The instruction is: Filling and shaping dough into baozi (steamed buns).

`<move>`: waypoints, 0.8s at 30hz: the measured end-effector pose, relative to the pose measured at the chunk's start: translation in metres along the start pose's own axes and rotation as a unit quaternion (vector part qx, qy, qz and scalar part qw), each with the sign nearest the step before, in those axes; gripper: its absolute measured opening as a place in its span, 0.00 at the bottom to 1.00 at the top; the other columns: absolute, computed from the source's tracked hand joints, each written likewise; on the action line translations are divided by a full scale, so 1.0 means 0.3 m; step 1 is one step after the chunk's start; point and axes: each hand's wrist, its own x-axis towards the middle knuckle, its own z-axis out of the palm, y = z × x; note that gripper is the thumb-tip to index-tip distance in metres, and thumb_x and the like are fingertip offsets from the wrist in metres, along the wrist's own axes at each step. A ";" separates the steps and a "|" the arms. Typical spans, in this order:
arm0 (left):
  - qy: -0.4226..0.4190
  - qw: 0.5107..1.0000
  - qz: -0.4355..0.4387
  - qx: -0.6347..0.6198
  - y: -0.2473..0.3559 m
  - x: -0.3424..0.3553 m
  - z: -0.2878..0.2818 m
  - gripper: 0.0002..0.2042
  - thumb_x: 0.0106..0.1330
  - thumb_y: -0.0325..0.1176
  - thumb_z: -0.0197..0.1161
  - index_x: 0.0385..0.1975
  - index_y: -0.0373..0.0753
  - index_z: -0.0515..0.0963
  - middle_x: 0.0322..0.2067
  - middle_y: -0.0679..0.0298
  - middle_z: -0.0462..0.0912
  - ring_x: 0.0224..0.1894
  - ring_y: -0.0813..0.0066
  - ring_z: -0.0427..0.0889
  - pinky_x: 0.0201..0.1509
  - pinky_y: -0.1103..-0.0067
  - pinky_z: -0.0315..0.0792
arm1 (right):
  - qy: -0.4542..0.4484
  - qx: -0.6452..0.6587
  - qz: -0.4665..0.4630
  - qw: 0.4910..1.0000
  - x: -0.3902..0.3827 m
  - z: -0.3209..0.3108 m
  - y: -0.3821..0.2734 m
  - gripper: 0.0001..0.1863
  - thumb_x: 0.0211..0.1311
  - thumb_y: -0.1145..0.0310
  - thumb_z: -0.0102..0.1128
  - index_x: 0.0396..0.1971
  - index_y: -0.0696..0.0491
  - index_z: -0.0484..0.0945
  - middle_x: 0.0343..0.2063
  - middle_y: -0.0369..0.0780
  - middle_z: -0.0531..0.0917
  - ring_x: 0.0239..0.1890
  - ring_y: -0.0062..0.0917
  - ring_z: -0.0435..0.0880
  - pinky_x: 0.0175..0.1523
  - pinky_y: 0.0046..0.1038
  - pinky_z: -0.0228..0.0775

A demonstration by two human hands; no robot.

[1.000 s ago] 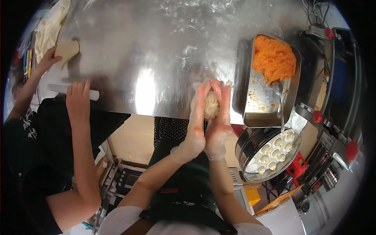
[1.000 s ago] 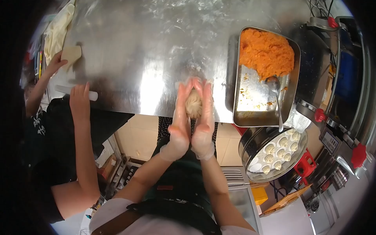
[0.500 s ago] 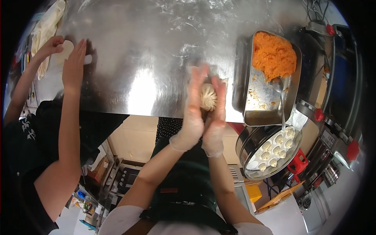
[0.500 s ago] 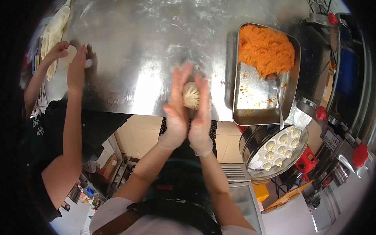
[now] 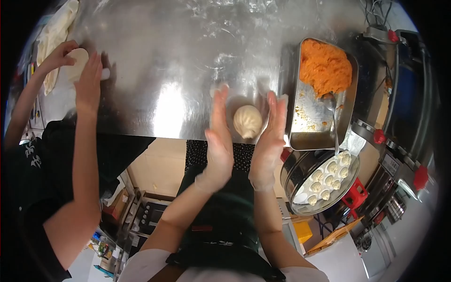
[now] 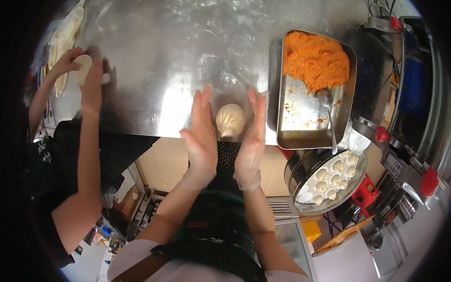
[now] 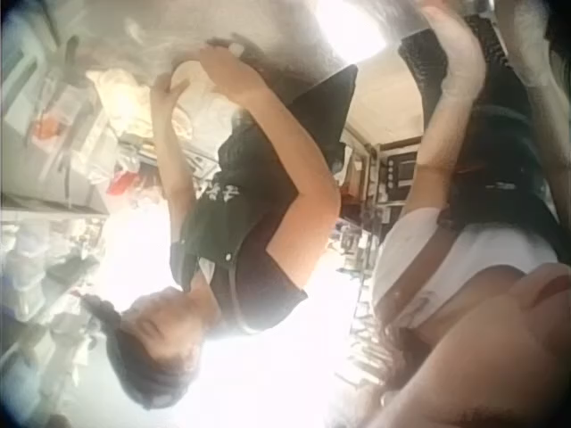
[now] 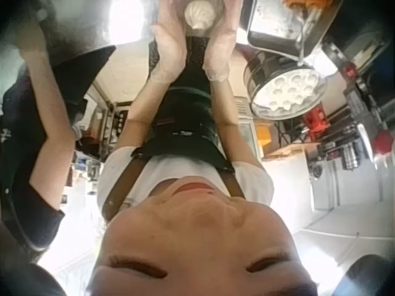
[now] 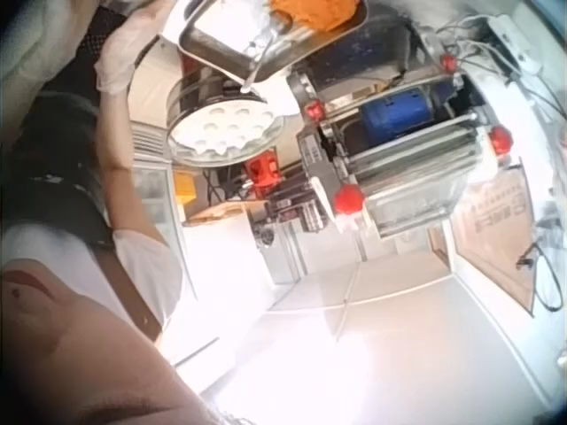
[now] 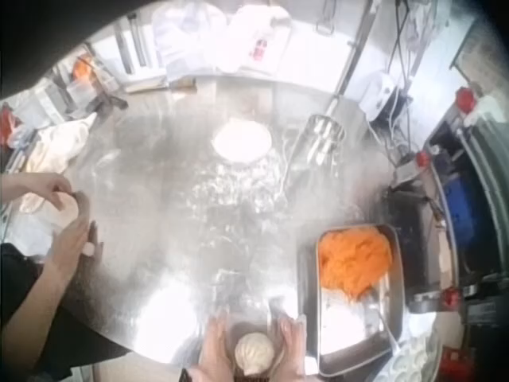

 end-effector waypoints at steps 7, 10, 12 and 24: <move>-0.091 0.991 0.032 -0.095 -0.125 -0.016 -0.037 0.54 0.60 0.76 0.28 0.71 0.31 0.37 0.73 0.48 0.40 0.75 0.58 0.36 0.75 0.65 0.30 | -0.048 0.077 0.014 0.996 0.009 -0.023 0.074 0.52 0.62 0.27 0.30 0.72 0.56 0.47 0.68 0.49 0.59 0.71 0.38 0.56 0.73 0.38 0.44; -0.003 0.997 0.039 -0.070 -0.099 0.000 -0.008 0.53 0.60 0.76 0.26 0.71 0.31 0.37 0.73 0.48 0.39 0.75 0.56 0.36 0.75 0.65 0.31 | 0.011 0.024 -0.032 0.999 0.009 -0.013 0.077 0.54 0.60 0.25 0.30 0.71 0.57 0.47 0.68 0.49 0.60 0.71 0.37 0.56 0.73 0.37 0.45; -0.122 0.992 0.026 -0.015 -0.160 0.008 -0.041 0.53 0.61 0.76 0.28 0.71 0.31 0.37 0.73 0.48 0.37 0.75 0.55 0.35 0.75 0.65 0.32 | 0.022 0.066 0.067 0.995 -0.043 0.060 0.036 0.57 0.56 0.22 0.31 0.71 0.58 0.48 0.67 0.49 0.61 0.71 0.37 0.55 0.74 0.38 0.41; -0.122 0.992 0.036 0.010 -0.121 0.000 -0.070 0.51 0.62 0.74 0.23 0.72 0.33 0.35 0.73 0.50 0.38 0.75 0.56 0.35 0.75 0.65 0.31 | -0.008 0.050 -0.028 0.998 0.021 0.023 0.031 0.57 0.57 0.23 0.27 0.72 0.57 0.44 0.70 0.49 0.54 0.73 0.37 0.48 0.75 0.38 0.36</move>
